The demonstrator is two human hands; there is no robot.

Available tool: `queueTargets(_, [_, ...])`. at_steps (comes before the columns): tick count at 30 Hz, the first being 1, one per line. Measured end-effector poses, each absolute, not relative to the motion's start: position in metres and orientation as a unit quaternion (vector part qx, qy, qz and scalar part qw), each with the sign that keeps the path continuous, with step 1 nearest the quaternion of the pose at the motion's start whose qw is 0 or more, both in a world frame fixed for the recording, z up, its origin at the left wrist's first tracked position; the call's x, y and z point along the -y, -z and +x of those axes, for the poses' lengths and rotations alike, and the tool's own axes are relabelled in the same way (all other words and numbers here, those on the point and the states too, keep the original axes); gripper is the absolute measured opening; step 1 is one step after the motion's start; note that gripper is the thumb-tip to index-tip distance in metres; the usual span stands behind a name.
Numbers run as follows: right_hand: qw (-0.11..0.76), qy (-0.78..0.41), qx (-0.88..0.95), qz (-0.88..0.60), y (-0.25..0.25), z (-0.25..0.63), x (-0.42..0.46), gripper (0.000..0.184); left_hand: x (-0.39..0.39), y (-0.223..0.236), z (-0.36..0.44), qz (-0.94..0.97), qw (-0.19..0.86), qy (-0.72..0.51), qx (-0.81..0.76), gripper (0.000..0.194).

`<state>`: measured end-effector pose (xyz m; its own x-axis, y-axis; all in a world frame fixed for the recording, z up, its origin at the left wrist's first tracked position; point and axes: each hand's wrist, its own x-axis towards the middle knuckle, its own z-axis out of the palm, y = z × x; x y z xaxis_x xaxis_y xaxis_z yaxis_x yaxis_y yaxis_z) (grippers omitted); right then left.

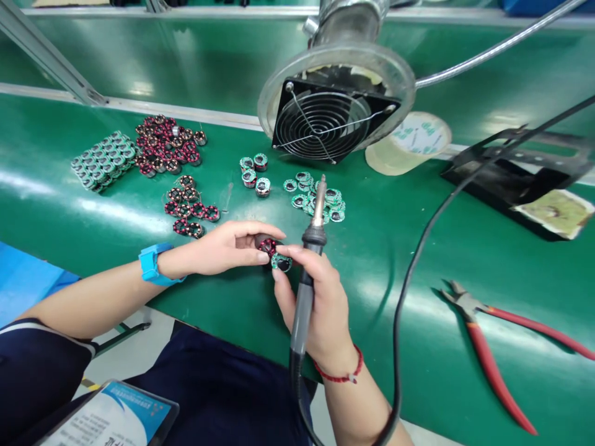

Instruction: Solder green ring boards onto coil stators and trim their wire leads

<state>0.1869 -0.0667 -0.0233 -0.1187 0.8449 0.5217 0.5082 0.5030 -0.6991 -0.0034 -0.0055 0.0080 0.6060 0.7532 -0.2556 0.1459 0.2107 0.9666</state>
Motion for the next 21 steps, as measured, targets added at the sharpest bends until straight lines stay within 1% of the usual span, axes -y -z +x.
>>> queueTargets(3, [0.464,-0.17,0.756,-0.429,0.019,0.186,0.065,0.058,0.007,-0.012,-0.003,0.503,0.754,-0.213,-0.364,0.032])
queueTargets(6, [0.456,-0.172,0.77,-0.412,0.018,0.187,0.066,0.06,0.008,-0.014,-0.003,0.464,0.78,-0.205,-0.367,0.027])
queueTargets(9, [0.454,-0.158,0.781,-0.399,0.019,0.186,0.067,0.063,0.011,-0.014,0.0,0.445,0.781,-0.197,-0.391,0.029])
queueTargets(11, [0.45,-0.137,0.785,-0.403,0.02,0.184,0.067,0.062,0.014,-0.013,0.003,0.432,0.783,-0.191,-0.405,0.029])
queueTargets(14, [0.42,-0.111,0.787,-0.438,0.02,0.179,0.065,0.051,0.018,-0.011,0.007,0.408,0.785,-0.199,-0.422,0.025])
queueTargets(17, [0.393,-0.1,0.782,-0.473,0.019,0.176,0.062,0.043,0.021,-0.01,0.008,0.395,0.798,-0.218,-0.4,0.024])
queueTargets(19, [0.391,-0.097,0.783,-0.473,0.018,0.176,0.061,0.046,0.021,-0.01,0.007,0.423,0.792,-0.219,-0.382,0.02])
queueTargets(21, [0.389,-0.102,0.787,-0.468,0.017,0.176,0.061,0.051,0.019,-0.009,0.005,0.472,0.756,-0.227,-0.393,0.019])
